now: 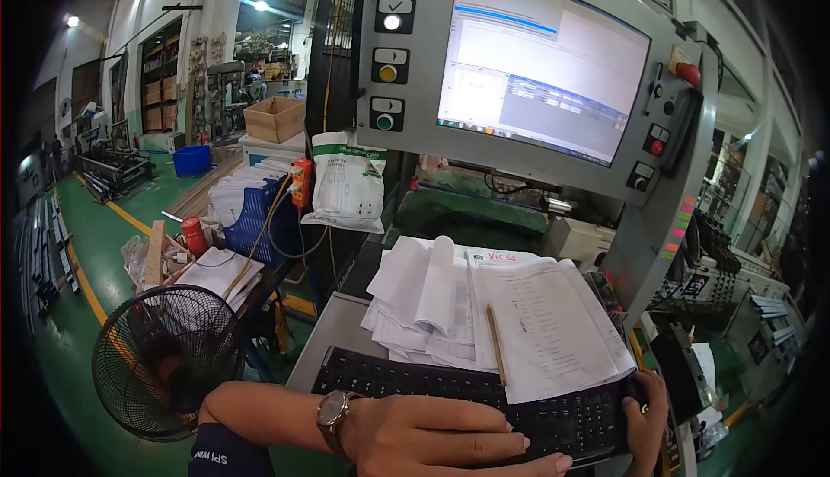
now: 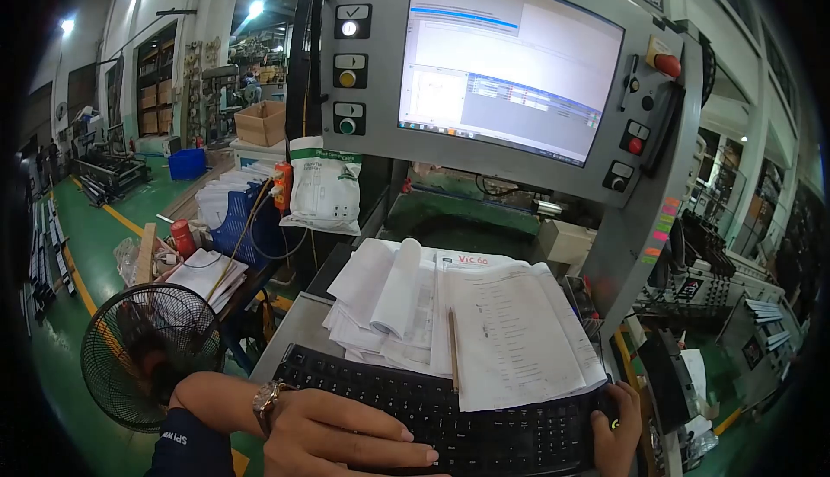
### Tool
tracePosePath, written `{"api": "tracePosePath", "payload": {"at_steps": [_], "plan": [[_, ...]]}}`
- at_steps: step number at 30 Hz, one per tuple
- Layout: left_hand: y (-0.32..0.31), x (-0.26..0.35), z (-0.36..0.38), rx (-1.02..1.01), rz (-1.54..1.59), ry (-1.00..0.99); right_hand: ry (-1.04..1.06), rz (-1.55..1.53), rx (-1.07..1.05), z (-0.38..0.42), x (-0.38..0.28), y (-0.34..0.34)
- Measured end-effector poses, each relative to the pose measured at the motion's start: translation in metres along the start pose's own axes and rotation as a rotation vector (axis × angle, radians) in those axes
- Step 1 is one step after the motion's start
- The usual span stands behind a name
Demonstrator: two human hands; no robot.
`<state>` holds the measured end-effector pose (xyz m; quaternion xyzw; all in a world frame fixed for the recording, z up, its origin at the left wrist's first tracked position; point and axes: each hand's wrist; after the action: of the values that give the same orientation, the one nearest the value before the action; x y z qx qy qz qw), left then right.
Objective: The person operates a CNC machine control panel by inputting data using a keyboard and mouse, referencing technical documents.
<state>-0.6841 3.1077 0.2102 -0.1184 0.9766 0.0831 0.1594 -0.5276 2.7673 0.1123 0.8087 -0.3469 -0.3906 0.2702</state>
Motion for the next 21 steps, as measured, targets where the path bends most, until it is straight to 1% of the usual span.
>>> {"api": "tracePosePath", "payload": {"at_steps": [2, 3, 5, 6, 8, 9, 11, 12, 14, 15, 17, 21], "plan": [[-0.001, -0.001, -0.001, 0.005, -0.008, -0.003, 0.009, -0.015, 0.003, 0.000, 0.003, -0.001], [0.005, 0.007, -0.006, -0.037, 0.003, 0.061, 0.010, -0.004, 0.004, 0.000, 0.004, -0.001], [0.004, 0.006, -0.004, -0.031, -0.001, 0.041, 0.013, 0.016, 0.003, 0.000, 0.006, -0.001], [-0.003, -0.005, 0.005, 0.017, -0.018, -0.040, -0.004, 0.011, -0.006, 0.000, 0.006, -0.001], [-0.006, -0.010, 0.009, 0.062, -0.028, -0.117, -0.038, 0.004, -0.023, -0.001, 0.006, -0.001], [-0.006, -0.010, 0.009, 0.058, -0.022, -0.111, -0.021, -0.006, -0.018, -0.001, 0.006, -0.001], [-0.003, -0.002, 0.007, 0.022, 0.009, -0.007, 0.011, -0.027, -0.008, 0.000, 0.008, -0.003], [0.002, 0.011, 0.006, -0.011, 0.034, 0.094, 0.020, -0.028, -0.008, -0.001, 0.010, -0.004], [0.002, 0.012, 0.007, -0.008, 0.039, 0.114, 0.038, -0.031, -0.006, -0.001, 0.013, -0.004], [-0.004, 0.002, 0.008, 0.028, 0.017, 0.033, 0.032, -0.031, -0.004, -0.001, 0.013, -0.004], [-0.007, -0.004, 0.009, 0.060, -0.012, -0.046, 0.021, -0.035, 0.000, 0.000, 0.012, -0.004], [-0.007, -0.003, 0.009, 0.060, -0.020, -0.042, -0.003, -0.006, -0.006, -0.001, 0.011, -0.004]]}}
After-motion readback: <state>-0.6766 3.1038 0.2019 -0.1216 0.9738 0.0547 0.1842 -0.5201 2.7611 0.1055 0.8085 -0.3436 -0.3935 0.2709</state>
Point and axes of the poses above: each hand's wrist, its own z-axis away from the middle knuckle, its own y-axis out of the back of the hand, x = y × z, and after that the axes turned 10 degrees about z, right-handed
